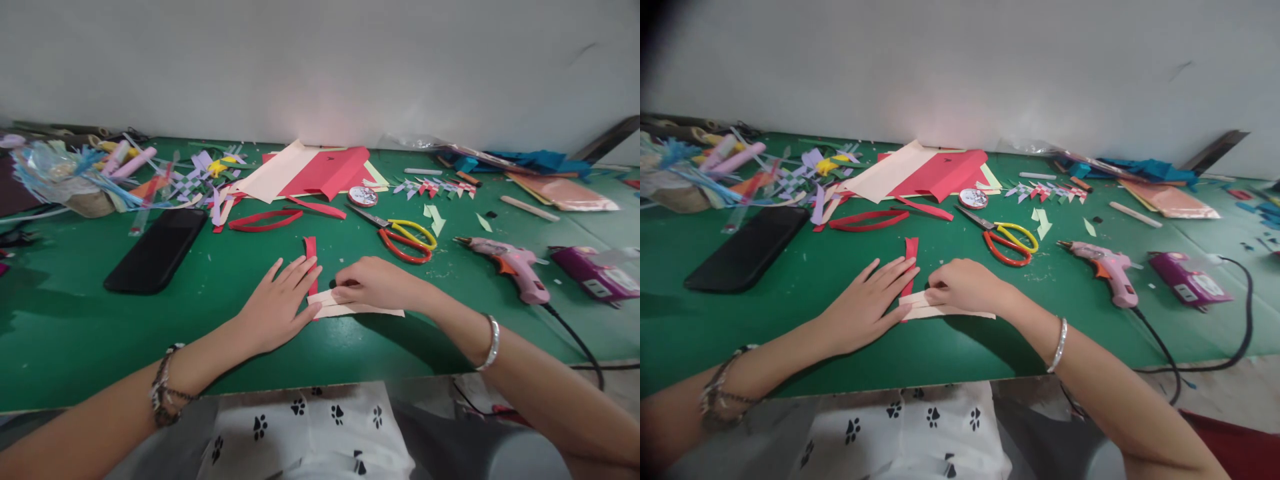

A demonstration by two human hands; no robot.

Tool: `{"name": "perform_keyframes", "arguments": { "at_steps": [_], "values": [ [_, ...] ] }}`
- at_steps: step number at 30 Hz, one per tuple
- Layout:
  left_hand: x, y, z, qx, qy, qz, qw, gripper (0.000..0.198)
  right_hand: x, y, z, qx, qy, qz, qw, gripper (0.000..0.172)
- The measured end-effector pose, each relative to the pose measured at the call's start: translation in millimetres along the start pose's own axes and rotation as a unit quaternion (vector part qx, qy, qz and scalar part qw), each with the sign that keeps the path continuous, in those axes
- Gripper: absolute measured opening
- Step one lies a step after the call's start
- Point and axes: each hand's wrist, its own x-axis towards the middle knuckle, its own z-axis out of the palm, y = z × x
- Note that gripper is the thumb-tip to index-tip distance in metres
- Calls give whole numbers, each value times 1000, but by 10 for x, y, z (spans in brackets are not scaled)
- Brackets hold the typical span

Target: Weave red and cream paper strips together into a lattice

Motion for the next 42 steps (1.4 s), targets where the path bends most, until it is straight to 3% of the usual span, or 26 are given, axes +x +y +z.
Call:
{"name": "perform_keyframes", "arguments": {
  "at_steps": [18, 35, 42],
  "values": [
    [-54, -89, -58, -53, 5, 11, 999, 56, -7, -4, 99, 38, 33, 24, 998, 27],
    [-15, -45, -69, -29, -16, 0, 999, 47, -7, -68, 119, -66, 65, 71, 993, 26],
    [-29, -48, -42, -25, 1, -3, 1000, 50, -4, -124, 116, -123, 55, 95, 986, 25]
  ]
}}
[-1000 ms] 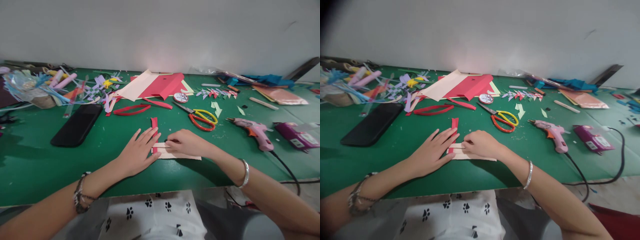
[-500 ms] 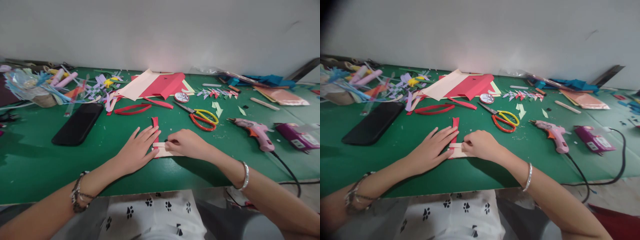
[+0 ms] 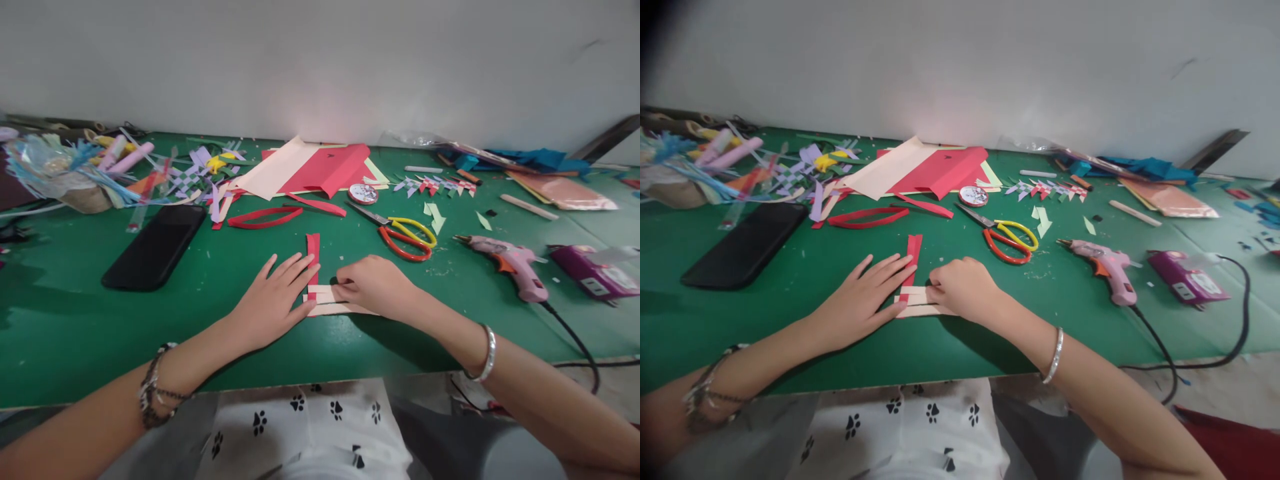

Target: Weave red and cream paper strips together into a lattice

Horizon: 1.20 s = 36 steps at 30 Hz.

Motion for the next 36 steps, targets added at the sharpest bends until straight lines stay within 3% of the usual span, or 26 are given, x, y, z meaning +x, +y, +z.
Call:
{"name": "perform_keyframes", "arguments": {
  "at_steps": [5, 10, 14, 18, 21, 27, 31, 36],
  "values": [
    [-75, -68, -71, -25, 23, 71, 997, 48, 4, 15, 60, -27, 41, -32, 998, 23],
    [-227, -177, -141, -44, -55, 168, 983, 58, 2, 45, 105, -33, 91, -64, 993, 23],
    [-282, -241, -121, -26, -101, 193, 976, 74, -3, 55, 101, -36, 93, -72, 992, 22],
    [-280, -242, -117, 4, -111, 193, 975, 79, -8, 62, 103, -35, 92, -77, 992, 19],
    [-292, -183, -110, 21, -97, 176, 979, 76, -28, 73, 82, -18, 128, -85, 988, 16],
    [-339, 31, -9, 47, -8, 122, 991, 73, -135, 99, 19, 60, 230, -146, 960, 23],
    [-344, 116, 29, 55, 16, 102, 993, 75, -253, 85, 133, 53, 216, -185, 957, 28],
    [-357, 108, 26, 34, 7, 92, 995, 78, -394, 14, 335, 6, 160, -161, 974, 42]
  ]
}}
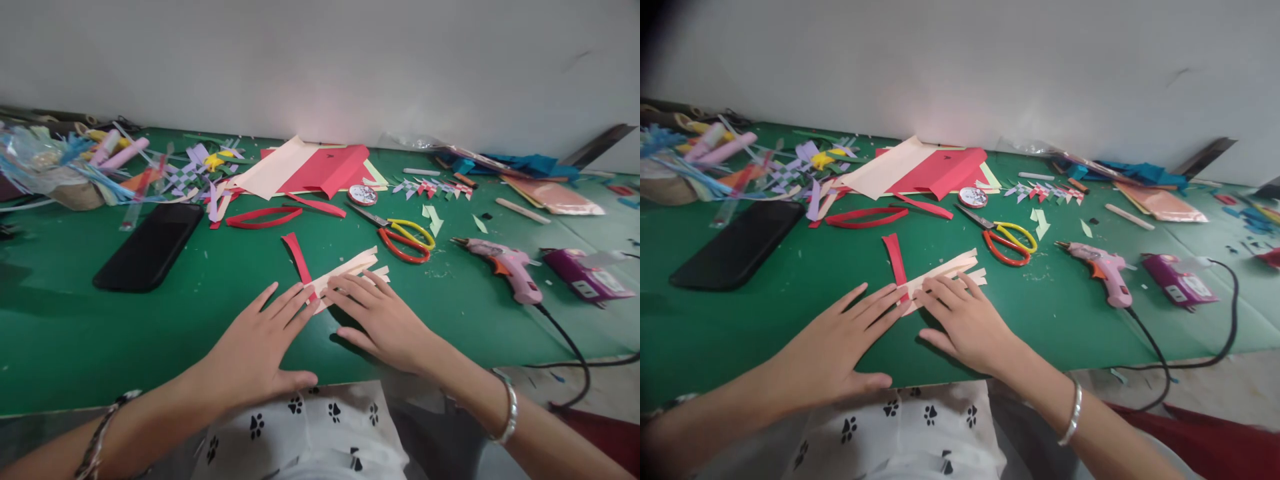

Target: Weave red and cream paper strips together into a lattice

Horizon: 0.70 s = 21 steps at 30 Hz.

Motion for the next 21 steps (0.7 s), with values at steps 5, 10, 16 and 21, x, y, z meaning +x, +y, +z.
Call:
{"name": "perform_keyframes", "arguments": {
  "at_steps": [5, 10, 16, 21],
  "values": [
    [-11, -17, 10, -15, 3, 2, 1000, 81, -38, -35, 39, -17, -28, 46, 998, 51],
    [-21, -38, 27, -18, 3, 13, 1000, 79, -49, -55, 26, -26, -34, 79, 996, 48],
    [-55, -83, 57, -18, 22, 40, 999, 79, -69, -80, 34, -13, -23, 104, 994, 44],
    [-53, -81, 49, -33, 18, 37, 999, 78, -47, 74, 19, 39, 39, 183, 982, 33]
  ]
}}
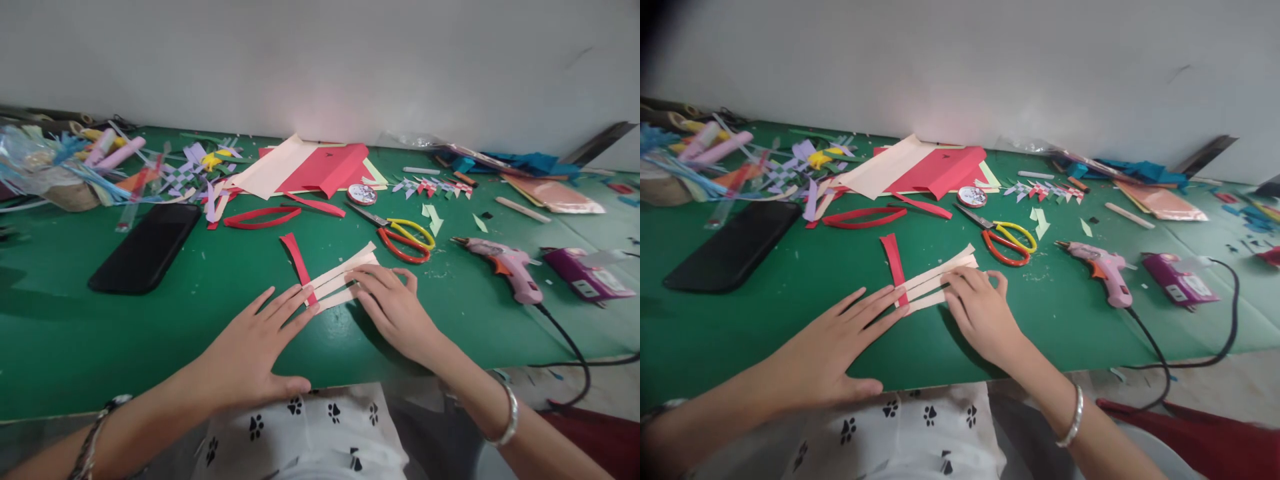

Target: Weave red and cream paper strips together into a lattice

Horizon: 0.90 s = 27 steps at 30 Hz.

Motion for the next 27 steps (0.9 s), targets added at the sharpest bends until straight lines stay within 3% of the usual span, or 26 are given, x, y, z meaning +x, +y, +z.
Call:
{"name": "perform_keyframes", "arguments": {
  "at_steps": [13, 18, 22, 27],
  "values": [
    [13, 19, -27, -2, -17, -12, 1000, 75, 342, 62, 21, -61, 19, -5, 998, 8],
    [17, 24, -29, -8, -32, -20, 999, 73, 408, 78, 5, -65, 11, -62, 996, 16],
    [17, 32, -41, -8, -41, -26, 999, 74, 422, 16, -70, -45, -37, -122, 991, 27],
    [14, 39, -63, -13, -50, -26, 998, 74, 433, -52, -198, 82, -120, -71, 987, 17]
  ]
}}
